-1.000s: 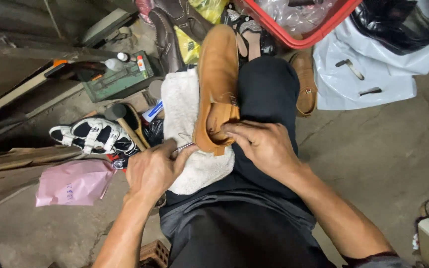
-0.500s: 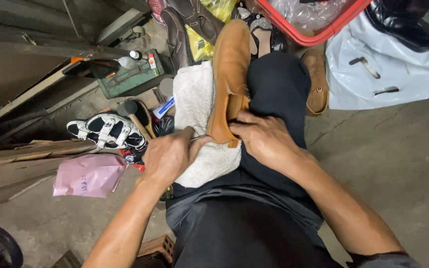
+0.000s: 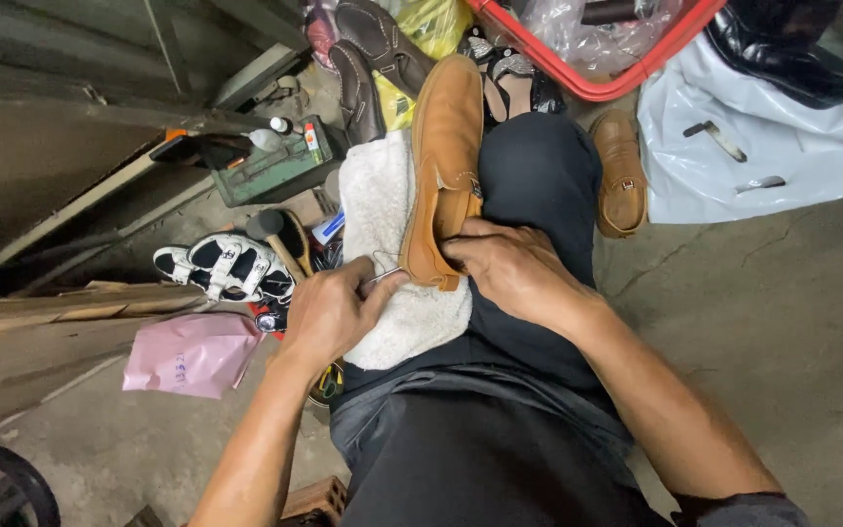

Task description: Hand-sewing the sole of a leather shoe using a needle and thread.

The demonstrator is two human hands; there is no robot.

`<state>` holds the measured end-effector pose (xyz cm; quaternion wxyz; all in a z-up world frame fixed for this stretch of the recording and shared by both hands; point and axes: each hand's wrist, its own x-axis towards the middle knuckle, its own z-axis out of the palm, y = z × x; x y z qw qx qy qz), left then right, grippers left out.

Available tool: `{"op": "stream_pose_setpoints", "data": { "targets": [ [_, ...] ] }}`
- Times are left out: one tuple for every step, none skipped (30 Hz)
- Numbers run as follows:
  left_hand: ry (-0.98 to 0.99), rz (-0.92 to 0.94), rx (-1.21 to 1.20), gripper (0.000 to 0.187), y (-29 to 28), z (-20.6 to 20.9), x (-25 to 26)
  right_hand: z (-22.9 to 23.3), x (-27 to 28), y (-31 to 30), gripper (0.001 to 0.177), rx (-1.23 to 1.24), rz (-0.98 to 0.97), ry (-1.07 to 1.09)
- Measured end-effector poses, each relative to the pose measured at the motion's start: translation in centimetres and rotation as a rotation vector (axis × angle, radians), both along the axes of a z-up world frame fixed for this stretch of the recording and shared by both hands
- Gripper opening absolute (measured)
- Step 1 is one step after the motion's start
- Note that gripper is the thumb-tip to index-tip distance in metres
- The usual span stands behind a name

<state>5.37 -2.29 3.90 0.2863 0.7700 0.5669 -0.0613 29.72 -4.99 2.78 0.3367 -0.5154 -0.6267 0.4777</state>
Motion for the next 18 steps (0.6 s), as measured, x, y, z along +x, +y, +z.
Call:
{"op": "stream_pose_setpoints", "data": {
  "targets": [
    [-0.055, 0.009, -0.089, 0.043, 0.2, 0.6, 0.0, -0.3, 0.1, -0.2, 0.033, 0.034, 0.03, -0.101],
    [-0.054, 0.009, -0.092, 0.043, 0.4, 1.4, -0.4, -1.6, 0.3, -0.6, 0.033, 0.032, 0.03, -0.1],
    [-0.074, 0.034, -0.217, 0.041, 0.7, 2.1, -1.0, -2.9, 0.4, -1.0, 0.031, 0.022, 0.05, -0.153],
    [-0.093, 0.063, -0.34, 0.044, 0.9, 2.8, -1.5, -4.1, 0.4, -1.3, 0.031, 0.014, 0.073, -0.204],
    [-0.092, 0.067, -0.341, 0.044, 0.8, 2.9, -2.2, -3.9, 0.4, -1.7, 0.031, 0.013, 0.077, -0.202],
    [-0.101, 0.091, -0.399, 0.041, 0.6, 3.0, -2.9, -3.6, 0.3, -2.0, 0.03, -0.065, 0.068, -0.146],
    [-0.11, 0.116, -0.457, 0.038, 0.5, 3.2, -3.6, -3.3, 0.1, -2.3, 0.028, -0.144, 0.058, -0.091],
    [-0.111, 0.117, -0.458, 0.038, -0.1, 3.5, -3.6, -3.9, -0.5, -2.9, 0.028, -0.146, 0.06, -0.092],
    [-0.152, 0.12, -0.376, 0.032, -0.7, 3.8, -3.5, -4.5, -1.2, -3.5, 0.017, -0.082, 0.012, -0.124],
    [-0.195, 0.117, -0.296, 0.027, -1.2, 4.1, -3.4, -5.0, -1.7, -4.2, 0.015, -0.02, -0.04, -0.159],
    [-0.198, 0.114, -0.301, 0.027, -1.8, 2.2, -3.9, -4.2, -2.6, -3.8, 0.015, -0.024, -0.043, -0.162],
    [-0.157, -0.024, 0.042, 0.018, -2.5, 0.4, -4.5, -3.4, -3.5, -3.4, 0.021, 0.016, -0.133, -0.255],
    [-0.114, -0.159, 0.384, 0.014, -3.3, -1.4, -5.1, -2.6, -4.4, -3.1, 0.031, 0.056, -0.223, -0.348],
    [-0.116, -0.158, 0.382, 0.014, -3.5, -1.7, -5.3, -3.7, -4.9, -3.2, 0.031, 0.054, -0.222, -0.35],
    [-0.036, -0.243, 0.543, 0.009, -3.7, -2.0, -5.4, -4.7, -5.5, -3.4, 0.029, 0.051, -0.284, -0.348],
    [0.048, -0.325, 0.708, 0.011, -3.8, -2.3, -5.4, -5.7, -5.9, -3.3, 0.029, 0.055, -0.345, -0.345],
    [0.047, -0.323, 0.711, 0.011, -3.7, -1.9, -4.9, -5.6, -6.1, -3.2, 0.029, 0.058, -0.344, -0.346],
    [0.067, -0.31, 0.728, 0.013, -3.5, -1.6, -4.6, -5.4, -6.3, -3.2, 0.029, 0.054, -0.364, -0.338]
  ]
}}
